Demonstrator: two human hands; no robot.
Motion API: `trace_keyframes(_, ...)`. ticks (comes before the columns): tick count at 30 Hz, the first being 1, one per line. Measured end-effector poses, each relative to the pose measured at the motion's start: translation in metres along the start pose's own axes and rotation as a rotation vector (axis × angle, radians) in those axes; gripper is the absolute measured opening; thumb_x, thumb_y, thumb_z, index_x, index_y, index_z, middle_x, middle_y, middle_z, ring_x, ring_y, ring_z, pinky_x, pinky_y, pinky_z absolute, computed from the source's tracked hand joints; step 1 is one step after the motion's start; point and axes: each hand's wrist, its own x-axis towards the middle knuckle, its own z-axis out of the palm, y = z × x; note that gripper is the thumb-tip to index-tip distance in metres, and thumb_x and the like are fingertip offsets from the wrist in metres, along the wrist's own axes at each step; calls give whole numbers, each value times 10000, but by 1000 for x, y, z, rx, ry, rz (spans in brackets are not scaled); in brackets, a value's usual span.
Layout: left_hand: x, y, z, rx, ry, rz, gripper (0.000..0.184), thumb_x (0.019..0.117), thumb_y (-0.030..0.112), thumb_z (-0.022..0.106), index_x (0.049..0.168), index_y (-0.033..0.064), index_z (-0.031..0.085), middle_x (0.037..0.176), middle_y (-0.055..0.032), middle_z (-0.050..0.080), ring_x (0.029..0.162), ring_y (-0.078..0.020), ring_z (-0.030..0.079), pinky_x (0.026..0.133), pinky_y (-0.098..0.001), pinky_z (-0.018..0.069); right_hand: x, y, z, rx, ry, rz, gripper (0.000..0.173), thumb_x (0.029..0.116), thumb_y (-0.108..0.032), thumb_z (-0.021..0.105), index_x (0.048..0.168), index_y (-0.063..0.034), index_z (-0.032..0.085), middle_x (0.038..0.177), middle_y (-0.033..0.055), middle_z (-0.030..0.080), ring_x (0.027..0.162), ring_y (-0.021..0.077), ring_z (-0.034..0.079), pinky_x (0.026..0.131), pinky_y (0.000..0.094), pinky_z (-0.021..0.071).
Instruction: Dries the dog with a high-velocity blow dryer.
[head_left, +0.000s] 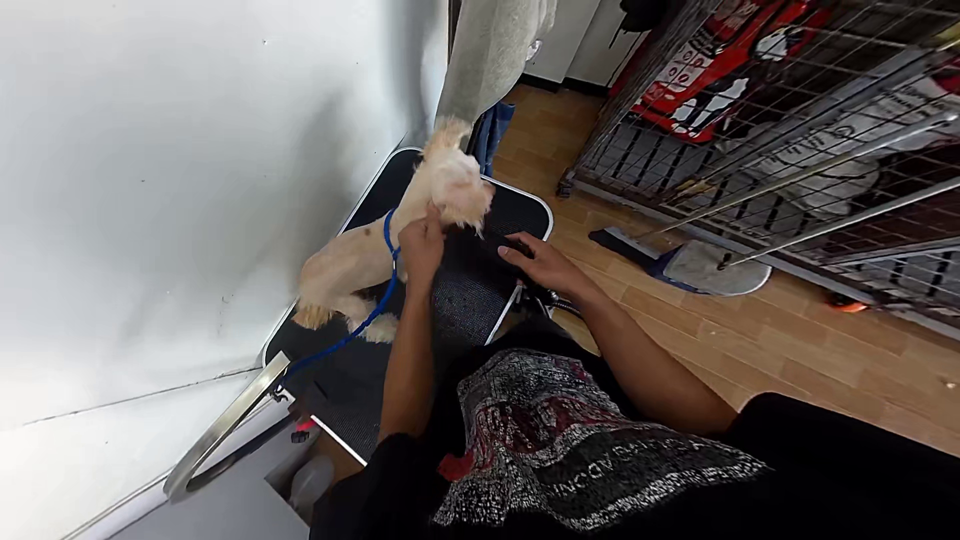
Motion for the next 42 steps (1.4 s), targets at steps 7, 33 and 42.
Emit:
trace_keyframes(7, 79, 26, 37, -405, -206, -152, 740, 1108, 523, 235, 1284, -90, 611, 1269, -213, 676, 1202, -246, 644, 1071, -415, 485, -20, 6, -32, 68, -6, -74, 478, 1035, -445, 559, 1421, -163, 539, 929, 81, 653, 647, 128, 634, 608, 302, 572)
trace_keyframes(33, 130, 41, 15, -696, -461, -322, 738, 1058, 583, 98, 1264, 74, 590, 1119, -158, 743, 1115, -288, 695, 960, -450, 548, -29, -11, -56, 246, 31, -364, 700, 926, -679, 565, 1402, -166, 547, 962, -1, 697, 702, 91, 671, 637, 267, 597)
trace_keyframes(42, 155, 41, -14, -970, -172, -445, 647, 1040, 649, 94, 910, 172, 509, 805, -44, 613, 795, -223, 641, 772, -465, 557, -49, 19, -56, 248, 81, -251, 632, 948, -605, 574, 1390, -154, 554, 911, 0, 688, 673, 81, 656, 621, 263, 583)
